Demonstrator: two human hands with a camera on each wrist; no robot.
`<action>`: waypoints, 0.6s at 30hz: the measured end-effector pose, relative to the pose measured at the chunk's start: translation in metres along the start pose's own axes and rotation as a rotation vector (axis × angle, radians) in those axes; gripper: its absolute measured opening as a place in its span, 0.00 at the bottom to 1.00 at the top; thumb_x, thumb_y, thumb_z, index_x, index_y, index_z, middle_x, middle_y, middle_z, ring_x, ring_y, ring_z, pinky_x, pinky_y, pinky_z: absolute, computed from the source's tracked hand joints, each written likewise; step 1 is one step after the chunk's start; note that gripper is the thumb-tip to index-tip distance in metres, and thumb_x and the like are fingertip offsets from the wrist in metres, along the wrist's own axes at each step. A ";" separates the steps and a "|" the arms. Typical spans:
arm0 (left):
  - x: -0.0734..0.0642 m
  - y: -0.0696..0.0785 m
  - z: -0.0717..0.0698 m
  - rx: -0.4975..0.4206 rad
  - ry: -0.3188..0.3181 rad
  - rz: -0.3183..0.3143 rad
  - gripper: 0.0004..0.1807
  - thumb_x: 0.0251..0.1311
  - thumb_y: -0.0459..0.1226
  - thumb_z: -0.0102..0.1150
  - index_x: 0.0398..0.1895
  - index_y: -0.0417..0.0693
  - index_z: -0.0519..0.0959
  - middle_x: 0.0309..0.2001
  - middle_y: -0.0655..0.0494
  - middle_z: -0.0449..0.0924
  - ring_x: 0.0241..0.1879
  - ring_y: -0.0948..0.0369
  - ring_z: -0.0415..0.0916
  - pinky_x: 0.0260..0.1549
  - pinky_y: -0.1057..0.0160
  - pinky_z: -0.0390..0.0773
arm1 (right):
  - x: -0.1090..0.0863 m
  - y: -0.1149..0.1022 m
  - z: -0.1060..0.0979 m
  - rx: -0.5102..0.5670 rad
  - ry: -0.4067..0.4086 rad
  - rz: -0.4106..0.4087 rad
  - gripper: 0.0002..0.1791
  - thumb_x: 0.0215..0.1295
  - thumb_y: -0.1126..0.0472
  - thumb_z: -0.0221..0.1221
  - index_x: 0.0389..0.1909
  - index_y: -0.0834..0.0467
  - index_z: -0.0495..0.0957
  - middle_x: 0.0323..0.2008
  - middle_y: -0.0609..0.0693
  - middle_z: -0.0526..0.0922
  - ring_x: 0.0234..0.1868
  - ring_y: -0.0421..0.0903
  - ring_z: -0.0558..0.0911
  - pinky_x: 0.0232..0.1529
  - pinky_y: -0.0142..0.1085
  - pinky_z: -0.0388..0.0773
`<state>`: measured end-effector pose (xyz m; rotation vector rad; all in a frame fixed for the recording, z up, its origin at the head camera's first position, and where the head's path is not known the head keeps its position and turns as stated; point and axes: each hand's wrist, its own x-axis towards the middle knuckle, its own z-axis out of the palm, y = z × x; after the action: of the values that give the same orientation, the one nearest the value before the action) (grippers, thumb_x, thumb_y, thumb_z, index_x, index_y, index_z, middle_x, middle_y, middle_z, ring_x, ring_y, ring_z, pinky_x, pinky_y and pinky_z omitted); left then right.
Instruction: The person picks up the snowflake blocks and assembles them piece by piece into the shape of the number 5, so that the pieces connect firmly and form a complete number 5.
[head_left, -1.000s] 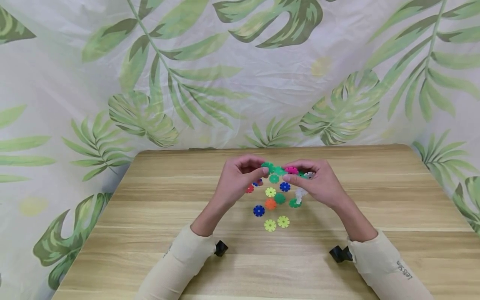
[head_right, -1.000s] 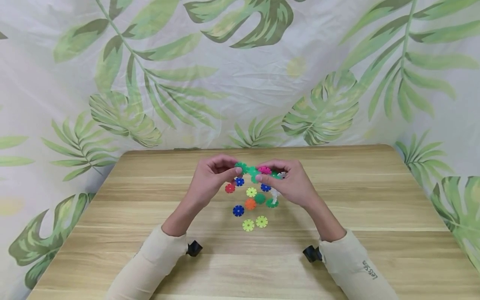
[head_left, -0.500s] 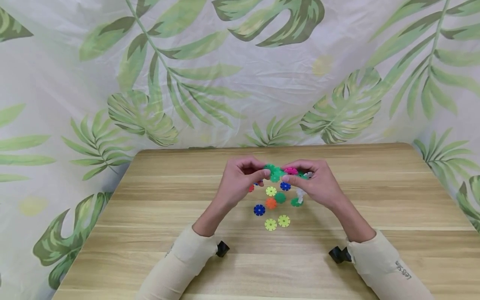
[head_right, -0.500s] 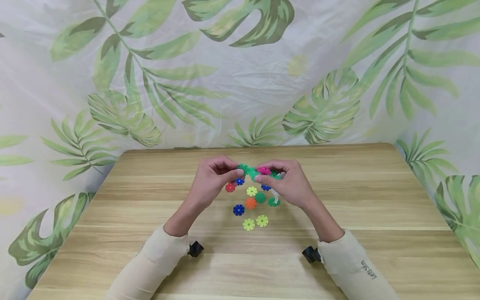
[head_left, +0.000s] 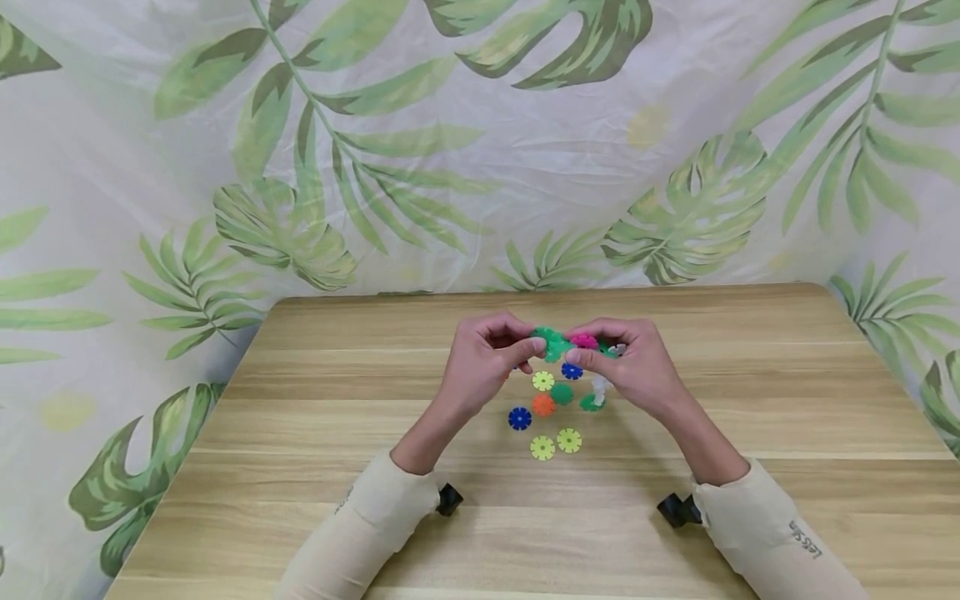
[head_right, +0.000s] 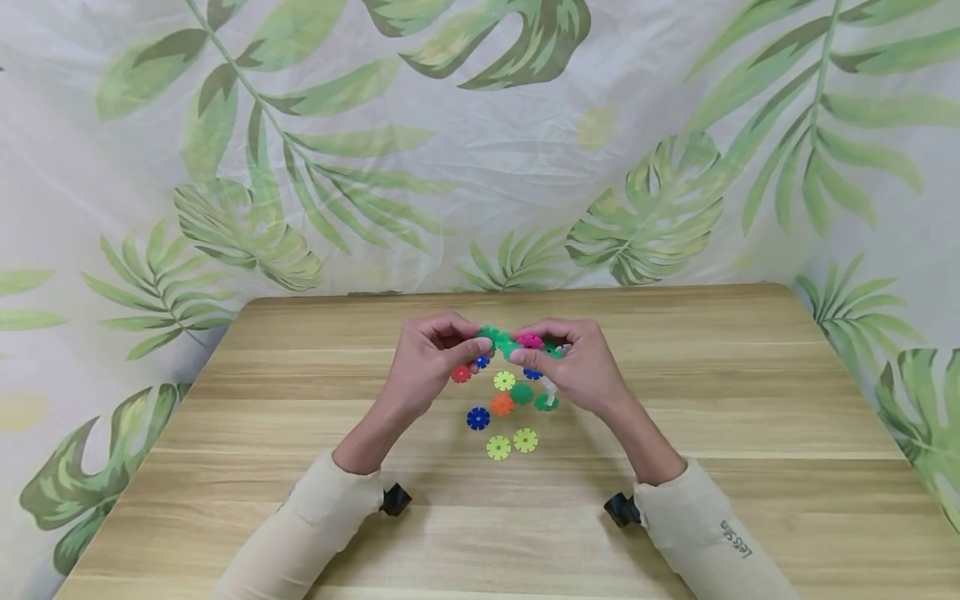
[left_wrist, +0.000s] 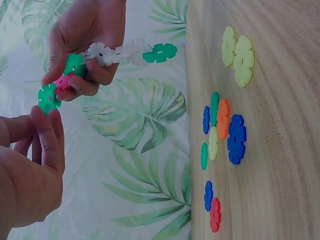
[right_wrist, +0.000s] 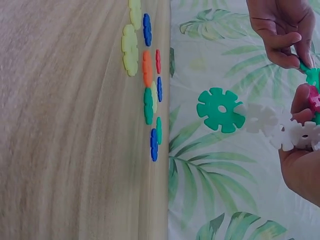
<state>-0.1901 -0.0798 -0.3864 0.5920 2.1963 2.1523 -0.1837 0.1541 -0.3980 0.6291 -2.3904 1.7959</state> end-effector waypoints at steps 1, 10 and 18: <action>0.000 0.000 0.000 0.009 0.000 -0.004 0.05 0.66 0.27 0.71 0.42 0.33 0.88 0.33 0.53 0.90 0.23 0.60 0.83 0.23 0.67 0.83 | 0.000 0.001 0.000 -0.002 0.000 0.003 0.08 0.68 0.66 0.72 0.46 0.61 0.91 0.41 0.58 0.93 0.33 0.41 0.84 0.34 0.32 0.81; 0.002 0.000 -0.005 0.038 -0.027 -0.017 0.08 0.68 0.31 0.71 0.48 0.37 0.89 0.35 0.55 0.91 0.25 0.55 0.84 0.20 0.68 0.79 | 0.000 0.002 -0.001 -0.010 -0.020 0.023 0.10 0.71 0.60 0.71 0.50 0.58 0.90 0.38 0.42 0.91 0.36 0.44 0.83 0.36 0.33 0.80; 0.002 0.004 -0.007 0.060 -0.048 -0.017 0.10 0.68 0.30 0.70 0.51 0.37 0.89 0.42 0.41 0.90 0.31 0.60 0.85 0.35 0.59 0.91 | -0.001 0.001 0.000 -0.012 -0.039 0.032 0.10 0.73 0.62 0.69 0.52 0.58 0.89 0.37 0.39 0.91 0.38 0.44 0.85 0.36 0.34 0.81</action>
<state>-0.1924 -0.0866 -0.3812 0.6177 2.2401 2.0481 -0.1833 0.1547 -0.3986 0.6346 -2.4484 1.7966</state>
